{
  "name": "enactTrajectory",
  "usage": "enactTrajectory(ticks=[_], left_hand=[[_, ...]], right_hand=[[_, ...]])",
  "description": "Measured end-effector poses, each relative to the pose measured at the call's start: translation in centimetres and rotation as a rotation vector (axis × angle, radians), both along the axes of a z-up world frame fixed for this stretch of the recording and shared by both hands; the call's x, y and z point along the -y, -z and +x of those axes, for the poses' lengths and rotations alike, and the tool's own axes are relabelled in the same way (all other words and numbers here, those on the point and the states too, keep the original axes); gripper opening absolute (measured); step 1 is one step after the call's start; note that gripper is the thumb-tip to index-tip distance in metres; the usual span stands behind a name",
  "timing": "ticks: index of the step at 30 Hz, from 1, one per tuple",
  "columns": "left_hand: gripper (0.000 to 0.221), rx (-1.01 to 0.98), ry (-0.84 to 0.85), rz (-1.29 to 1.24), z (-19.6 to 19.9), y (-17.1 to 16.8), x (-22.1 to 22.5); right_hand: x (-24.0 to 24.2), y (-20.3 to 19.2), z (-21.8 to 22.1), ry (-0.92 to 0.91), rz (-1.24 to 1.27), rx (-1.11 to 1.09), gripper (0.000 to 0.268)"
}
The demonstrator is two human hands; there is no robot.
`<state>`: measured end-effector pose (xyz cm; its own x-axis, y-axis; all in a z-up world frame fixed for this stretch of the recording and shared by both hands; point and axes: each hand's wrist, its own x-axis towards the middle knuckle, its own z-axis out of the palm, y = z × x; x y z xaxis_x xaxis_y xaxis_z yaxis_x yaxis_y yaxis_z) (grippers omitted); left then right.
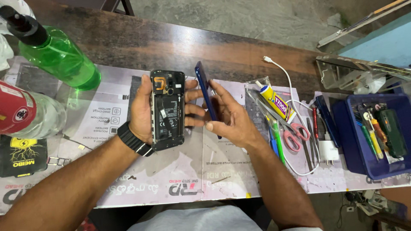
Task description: The person removes the back cover and internal components of a mobile phone by hand and with a tool, then tests the screen by turning the device on and interacting with the display.
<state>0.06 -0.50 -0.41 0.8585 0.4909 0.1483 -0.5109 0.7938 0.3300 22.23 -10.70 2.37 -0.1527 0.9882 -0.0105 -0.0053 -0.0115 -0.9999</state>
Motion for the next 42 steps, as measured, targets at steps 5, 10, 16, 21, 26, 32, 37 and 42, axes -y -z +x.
enactTrajectory(ticks=[5, 10, 16, 21, 26, 32, 37, 42], left_hand=[[0.095, -0.106, -0.158, 0.036, 0.1, -0.7, 0.4], [0.095, -0.121, -0.176, 0.029, 0.2, -0.6, 0.3], [0.095, -0.115, -0.162, 0.046, 0.1, -0.5, 0.3], [0.095, -0.098, -0.162, 0.066, 0.3, -0.7, 0.3], [0.095, -0.113, -0.175, 0.084, 0.2, -0.7, 0.3], [0.098, -0.145, -0.186, 0.089, 0.3, -0.7, 0.2], [0.097, -0.152, -0.183, 0.091, 0.2, -0.8, 0.3], [0.099, -0.173, -0.187, 0.114, 0.2, -1.0, 0.4]], right_hand=[[0.0, 0.1, -0.3, 0.013, -0.046, -0.008, 0.095], [0.0, -0.3, -0.5, -0.002, -0.033, -0.013, 0.093], [0.0, -0.5, -0.6, 0.014, -0.058, 0.006, 0.094], [0.0, -0.9, -0.6, 0.019, -0.068, 0.036, 0.093], [0.0, -0.9, -0.7, 0.025, -0.069, 0.059, 0.094], [0.0, -0.5, -0.6, 0.028, -0.046, 0.061, 0.096], [0.0, -0.8, -0.7, 0.012, -0.074, 0.014, 0.098], [0.0, -1.2, -0.9, 0.012, -0.069, 0.037, 0.098]])
